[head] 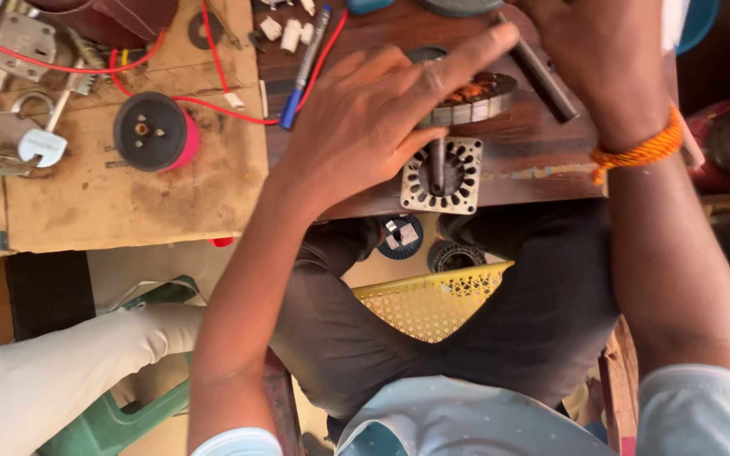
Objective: The person sits at a workbench assembling an electric motor rotor. They insert copper wire coil windings one at a time into the slots of a laminated rotor core, press them into place by hand, then set the assembled rotor with its shaft onto a perforated metal plate and mark it with a marker.
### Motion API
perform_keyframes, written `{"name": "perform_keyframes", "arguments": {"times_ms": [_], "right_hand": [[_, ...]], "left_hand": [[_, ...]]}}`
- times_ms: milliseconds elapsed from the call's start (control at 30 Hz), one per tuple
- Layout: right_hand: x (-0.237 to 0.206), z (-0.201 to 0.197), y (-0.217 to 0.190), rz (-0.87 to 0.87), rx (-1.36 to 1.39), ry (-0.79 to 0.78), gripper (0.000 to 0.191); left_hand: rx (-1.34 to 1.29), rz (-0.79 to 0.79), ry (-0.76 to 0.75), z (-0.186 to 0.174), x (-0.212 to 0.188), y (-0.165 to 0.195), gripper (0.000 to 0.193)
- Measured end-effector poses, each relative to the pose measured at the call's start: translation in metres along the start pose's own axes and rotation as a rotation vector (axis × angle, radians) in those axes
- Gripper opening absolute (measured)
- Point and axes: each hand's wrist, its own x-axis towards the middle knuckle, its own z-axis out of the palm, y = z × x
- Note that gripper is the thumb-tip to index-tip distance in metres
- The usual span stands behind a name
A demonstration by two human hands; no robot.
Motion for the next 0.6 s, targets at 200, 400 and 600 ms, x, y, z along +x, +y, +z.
{"name": "perform_keyframes", "arguments": {"times_ms": [200, 400, 600], "right_hand": [[-0.016, -0.051, -0.005, 0.372, 0.417, -0.063, 0.005], [-0.032, -0.110, -0.051, 0.536, 0.715, -0.208, 0.009], [-0.035, -0.129, -0.094, 0.567, 0.710, -0.358, 0.012]], "left_hand": [[-0.479, 0.100, 0.261, 0.031, -0.007, -0.020, 0.116], [-0.835, 0.000, 0.229, 0.061, -0.016, -0.024, 0.113], [-1.078, 0.006, 0.193, 0.070, -0.014, -0.031, 0.118]]}}
